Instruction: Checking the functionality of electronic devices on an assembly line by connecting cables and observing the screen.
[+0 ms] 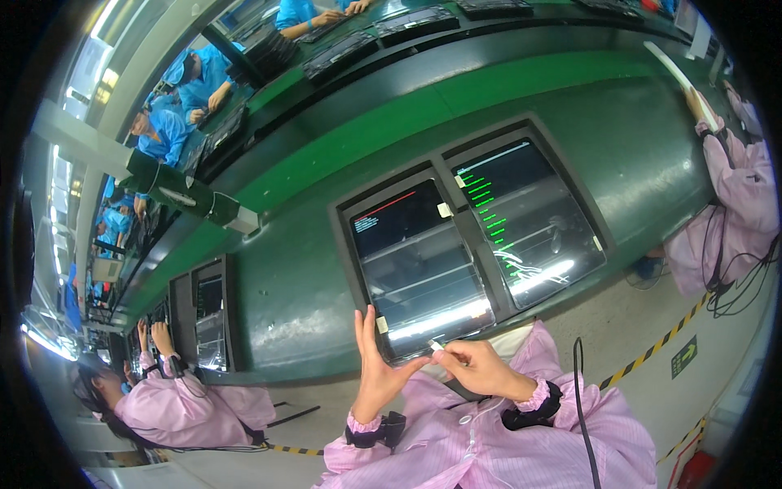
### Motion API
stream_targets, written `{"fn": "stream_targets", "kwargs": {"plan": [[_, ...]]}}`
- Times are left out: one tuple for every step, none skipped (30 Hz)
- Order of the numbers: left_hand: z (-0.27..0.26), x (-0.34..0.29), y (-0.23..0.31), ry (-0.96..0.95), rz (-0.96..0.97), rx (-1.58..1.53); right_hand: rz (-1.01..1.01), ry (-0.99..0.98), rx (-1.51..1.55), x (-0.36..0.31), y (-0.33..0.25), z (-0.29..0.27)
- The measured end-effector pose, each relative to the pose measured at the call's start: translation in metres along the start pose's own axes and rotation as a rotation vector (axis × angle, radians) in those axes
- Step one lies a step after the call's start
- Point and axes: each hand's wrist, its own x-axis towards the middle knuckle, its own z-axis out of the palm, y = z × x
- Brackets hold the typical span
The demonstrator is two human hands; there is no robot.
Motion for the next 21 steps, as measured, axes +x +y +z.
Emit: {"fn": "stream_targets", "kwargs": {"plan": [[-0.0003,-0.0001,-0.0003,-0.002,0.000,-0.007,0.012,0.003,0.016,-0.0003,-0.0014,0.0000],[-0.0006,-0.0002,-0.0005,-0.003,-0.001,-0.015,0.024,0.005,0.031,-0.0005,-0.0029,0.0002],[-0.0008,0.0000,-0.0005,-0.001,-0.001,-0.016,0.024,0.003,0.029,-0.0004,-0.0047,0.0005],[-0.0004,0.0000,-0.0006,-0.002,-0.007,-0.037,0.020,0.012,0.034,-0.0007,-0.0060,0.0007],[-0.0001,0.0000,-0.0007,-0.003,-0.014,-0.059,0.016,0.020,0.039,-0.0008,-0.0067,0.0011],[0.0000,-0.0003,-0.0008,-0.002,-0.015,-0.060,0.017,0.018,0.037,-0.0010,-0.0063,0.0015],[0.0001,0.0000,-0.0009,0.004,-0.003,-0.058,0.020,0.022,0.035,-0.0010,-0.0058,0.0016],[0.0004,-0.0001,-0.0009,0.008,0.009,-0.056,0.023,0.026,0.033,-0.0012,-0.0054,0.0019],[0.0009,-0.0005,-0.0008,0.009,0.009,-0.057,0.023,0.026,0.032,-0.0018,-0.0057,0.0022],[0.0013,-0.0008,-0.0006,0.020,0.012,-0.048,0.027,0.028,0.028,-0.0023,-0.0065,0.0029],[0.0017,-0.0011,-0.0003,0.031,0.015,-0.039,0.032,0.031,0.024,-0.0028,-0.0068,0.0035],[0.0021,-0.0010,0.0005,0.029,0.015,-0.039,0.032,0.031,0.025,-0.0023,-0.0044,0.0040],[0.0030,-0.0010,0.0015,0.033,0.002,-0.023,-0.023,0.042,-0.003,-0.0021,0.0002,0.0050],[0.0037,-0.0007,0.0019,0.035,-0.011,-0.008,-0.078,0.053,-0.031,-0.0027,0.0021,0.0062],[0.0040,0.0001,0.0016,0.026,-0.012,-0.009,-0.072,0.059,-0.027,-0.0034,0.0009,0.0050],[0.0038,-0.0007,0.0015,0.035,-0.029,-0.009,-0.066,0.036,-0.088,-0.0039,-0.0051,0.0030],[0.0036,-0.0011,0.0013,0.043,-0.046,-0.009,-0.058,0.012,-0.148,-0.0047,-0.0079,0.0024],[0.0037,-0.0007,0.0009,0.048,-0.034,0.028,-0.082,0.033,-0.112,-0.0049,-0.0029,0.0041],[0.0039,0.0003,0.0016,0.029,-0.040,0.025,-0.149,0.019,-0.210,-0.0051,-0.0048,0.0005],[0.0036,0.0010,0.0033,0.031,-0.032,0.038,-0.159,0.019,-0.210,-0.0059,-0.0054,-0.0012],[0.0036,0.0013,0.0035,0.033,-0.023,0.051,-0.169,0.020,-0.210,-0.0070,-0.0048,-0.0023]]}}
